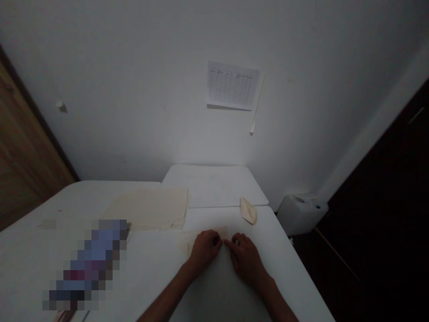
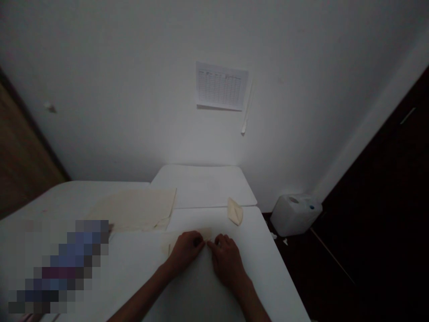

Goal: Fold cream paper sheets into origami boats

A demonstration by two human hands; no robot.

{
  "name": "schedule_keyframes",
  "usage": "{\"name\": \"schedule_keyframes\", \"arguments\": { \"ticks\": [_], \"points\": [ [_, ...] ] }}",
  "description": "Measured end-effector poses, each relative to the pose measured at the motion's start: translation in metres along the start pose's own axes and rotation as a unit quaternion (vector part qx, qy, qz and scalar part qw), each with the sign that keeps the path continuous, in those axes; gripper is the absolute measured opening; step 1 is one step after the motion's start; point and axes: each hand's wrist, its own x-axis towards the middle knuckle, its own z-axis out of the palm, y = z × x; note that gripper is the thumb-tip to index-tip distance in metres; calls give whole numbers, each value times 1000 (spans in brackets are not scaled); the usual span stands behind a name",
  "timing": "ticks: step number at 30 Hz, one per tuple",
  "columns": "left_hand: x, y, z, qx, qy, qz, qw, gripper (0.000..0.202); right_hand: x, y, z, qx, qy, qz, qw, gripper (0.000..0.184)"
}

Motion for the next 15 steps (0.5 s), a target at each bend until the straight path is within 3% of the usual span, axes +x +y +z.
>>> {"name": "schedule_keyframes", "arguments": {
  "ticks": [10,15],
  "points": [
    [-9,1,1,-17,29,24,999,13,2,-2,-3,-34,-25,-4,999,45],
    [-18,-9,2,-16,6,146,989,25,3,-4,-4,-35,-28,-1,999,45]
  ]
}}
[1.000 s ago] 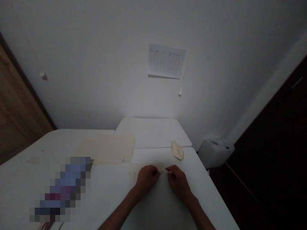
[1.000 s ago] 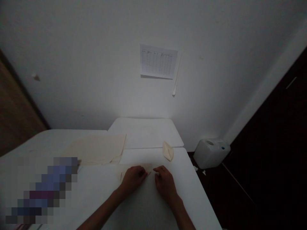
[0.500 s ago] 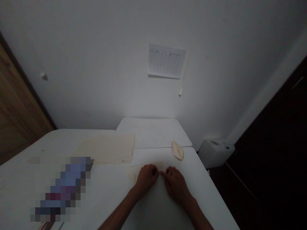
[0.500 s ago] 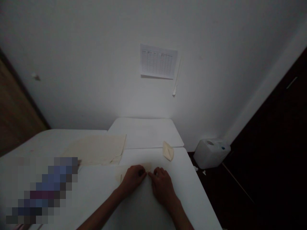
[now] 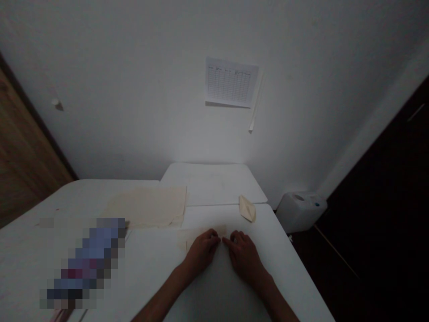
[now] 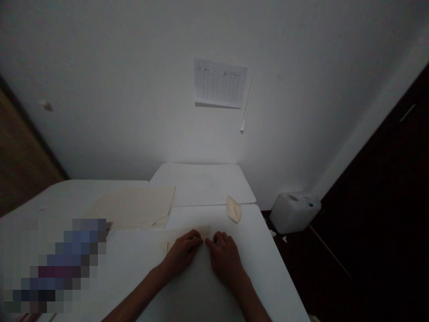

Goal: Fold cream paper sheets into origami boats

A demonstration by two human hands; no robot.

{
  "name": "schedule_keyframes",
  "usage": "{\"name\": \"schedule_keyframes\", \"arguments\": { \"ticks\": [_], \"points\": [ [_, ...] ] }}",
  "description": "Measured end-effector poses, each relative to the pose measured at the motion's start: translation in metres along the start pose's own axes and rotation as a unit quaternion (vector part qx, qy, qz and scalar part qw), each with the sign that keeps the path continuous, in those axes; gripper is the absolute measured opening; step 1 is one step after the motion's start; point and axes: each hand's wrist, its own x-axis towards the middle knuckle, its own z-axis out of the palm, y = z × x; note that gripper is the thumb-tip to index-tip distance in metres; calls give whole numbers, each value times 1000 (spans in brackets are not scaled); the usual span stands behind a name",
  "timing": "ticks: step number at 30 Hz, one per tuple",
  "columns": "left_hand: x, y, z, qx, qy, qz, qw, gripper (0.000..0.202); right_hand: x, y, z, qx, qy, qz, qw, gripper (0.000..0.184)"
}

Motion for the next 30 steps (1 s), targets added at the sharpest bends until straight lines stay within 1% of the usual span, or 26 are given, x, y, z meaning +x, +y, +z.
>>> {"name": "schedule_keyframes", "arguments": {
  "ticks": [3,5,7,10,17,23,27,30],
  "points": [
    [-8,-5,1,37,-7,64,997,27,-1,-1,0,-3,-5,4,1000,44],
    [-12,-6,1,63,-12,88,994,28,-1,-1,-1,-4,-7,5,1000,44],
    [-14,-6,1,83,-12,99,992,28,-1,-2,-1,-6,-8,6,1000,44],
    [-15,-3,1,100,-5,99,990,28,-2,-2,0,-6,-8,6,1000,45],
    [-13,-3,0,108,-19,103,989,30,1,1,6,2,-20,-21,1000,50],
    [-13,-2,-4,102,-43,97,989,27,0,-1,4,8,-10,1,1000,49],
    [-14,-1,-4,98,-39,84,991,23,-1,-3,1,2,4,25,1000,46],
    [-15,-1,-3,109,-38,79,990,24,0,-2,1,-2,13,53,999,40]
  ]
}}
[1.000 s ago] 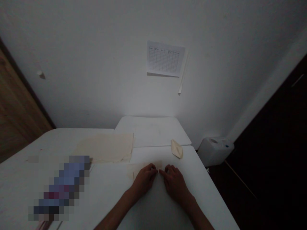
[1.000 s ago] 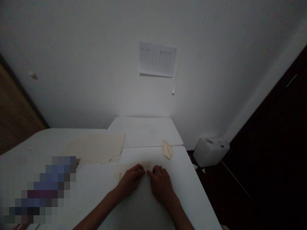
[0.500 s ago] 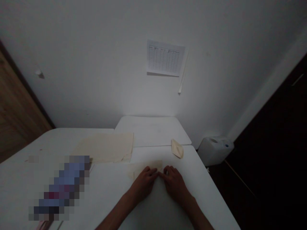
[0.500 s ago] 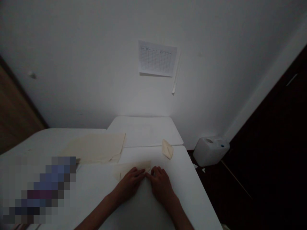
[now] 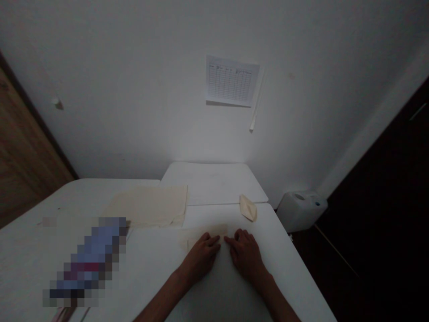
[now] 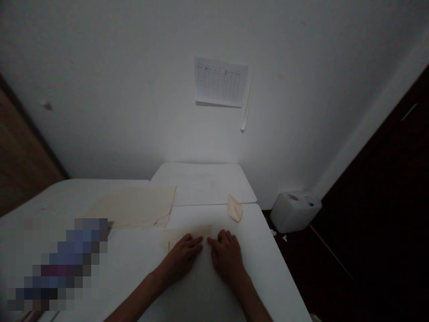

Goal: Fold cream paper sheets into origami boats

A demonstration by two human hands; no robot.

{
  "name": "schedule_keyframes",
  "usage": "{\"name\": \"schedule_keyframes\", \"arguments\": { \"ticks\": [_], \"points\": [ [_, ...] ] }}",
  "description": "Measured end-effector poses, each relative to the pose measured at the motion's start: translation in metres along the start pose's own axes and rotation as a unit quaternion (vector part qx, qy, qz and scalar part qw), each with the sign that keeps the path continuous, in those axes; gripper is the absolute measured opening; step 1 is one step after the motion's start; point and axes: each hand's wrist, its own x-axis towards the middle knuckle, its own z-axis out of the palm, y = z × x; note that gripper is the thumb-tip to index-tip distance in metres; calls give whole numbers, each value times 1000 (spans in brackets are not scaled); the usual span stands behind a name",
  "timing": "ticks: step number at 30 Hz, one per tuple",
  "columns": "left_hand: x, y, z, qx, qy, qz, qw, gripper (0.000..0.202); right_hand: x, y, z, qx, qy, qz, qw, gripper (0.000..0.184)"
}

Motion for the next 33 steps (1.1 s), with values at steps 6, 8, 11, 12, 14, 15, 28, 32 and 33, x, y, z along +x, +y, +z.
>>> {"name": "schedule_keyframes", "arguments": {
  "ticks": [6,8,11,12,14,15,28,32,33],
  "points": [
    [1,2,-1,9,0,6,1000,23,1,2,2,-15,17,22,999,32],
    [1,2,-1,4,3,6,1000,22,1,2,3,-17,19,18,1000,32],
    [0,1,1,-2,11,5,1000,24,0,2,4,-14,21,2,1000,33],
    [0,1,2,-2,14,3,1000,24,-1,2,4,-11,20,-7,1000,34],
    [-2,0,4,0,16,1,1000,25,-1,3,5,-3,16,-25,1000,36],
    [-2,-1,6,3,17,1,1000,25,-2,3,5,1,13,-31,999,37],
    [-2,0,3,10,4,33,999,39,-2,3,5,8,-5,-41,999,47],
    [-3,-2,7,-4,10,27,1000,45,-2,2,4,0,-9,-43,999,48],
    [-3,-2,7,-6,9,27,1000,46,-2,1,4,-3,-7,-40,999,48]
  ]
}}
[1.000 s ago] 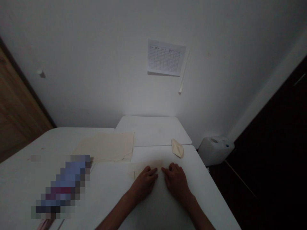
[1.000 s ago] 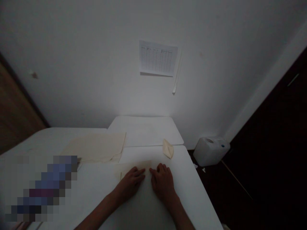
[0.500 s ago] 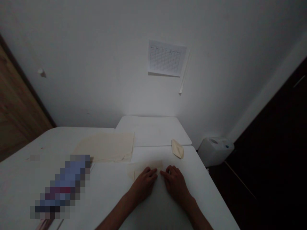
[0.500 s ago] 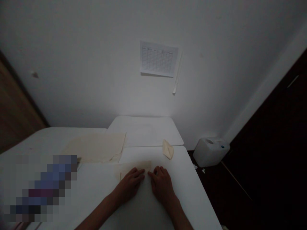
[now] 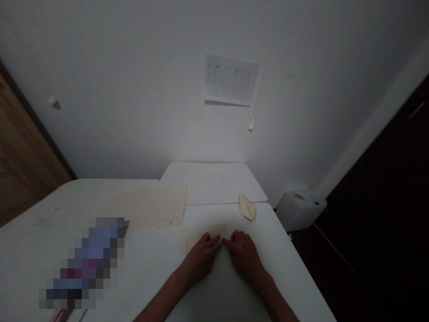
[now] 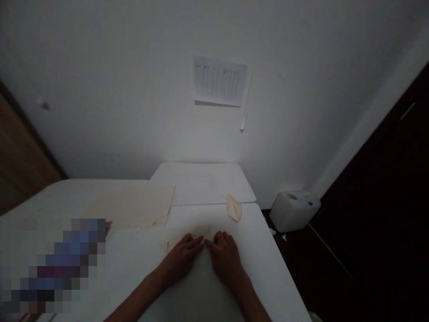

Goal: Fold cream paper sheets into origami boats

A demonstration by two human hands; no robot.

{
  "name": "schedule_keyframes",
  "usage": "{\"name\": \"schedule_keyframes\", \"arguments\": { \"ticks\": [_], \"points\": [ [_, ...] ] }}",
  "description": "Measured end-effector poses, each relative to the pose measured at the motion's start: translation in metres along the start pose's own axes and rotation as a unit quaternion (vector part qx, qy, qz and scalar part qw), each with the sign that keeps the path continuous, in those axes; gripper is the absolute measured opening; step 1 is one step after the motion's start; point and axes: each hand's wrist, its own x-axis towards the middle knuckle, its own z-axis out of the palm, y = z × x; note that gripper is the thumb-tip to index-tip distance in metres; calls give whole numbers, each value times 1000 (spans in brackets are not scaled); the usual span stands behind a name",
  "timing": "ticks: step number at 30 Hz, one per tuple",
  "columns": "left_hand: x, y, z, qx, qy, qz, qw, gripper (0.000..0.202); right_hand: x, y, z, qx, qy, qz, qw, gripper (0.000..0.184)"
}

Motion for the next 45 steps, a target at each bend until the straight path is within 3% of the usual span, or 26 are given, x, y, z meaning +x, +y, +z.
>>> {"name": "schedule_keyframes", "arguments": {
  "ticks": [8,14,19,24,28,32,40,45],
  "points": [
    [3,5,-7,12,-10,-8,1000,38,2,-1,-3,-4,29,65,997,36],
    [1,3,-6,-20,11,-25,999,36,8,7,8,49,65,68,994,31],
    [-5,0,-6,-67,93,-2,993,45,25,15,16,138,96,56,984,41],
    [-27,-24,-33,-63,194,-51,978,49,41,22,13,179,46,25,982,52],
    [-52,-56,-49,-37,172,-102,979,51,47,27,11,221,7,21,975,57],
    [-63,-74,-44,-57,126,-117,983,48,49,28,10,256,-2,30,966,55],
    [-61,-77,-41,-98,126,-112,981,50,50,36,18,268,1,7,963,24],
    [-57,-76,-42,-139,122,-103,977,17,50,37,21,256,18,-32,966,7]
  ]
}}
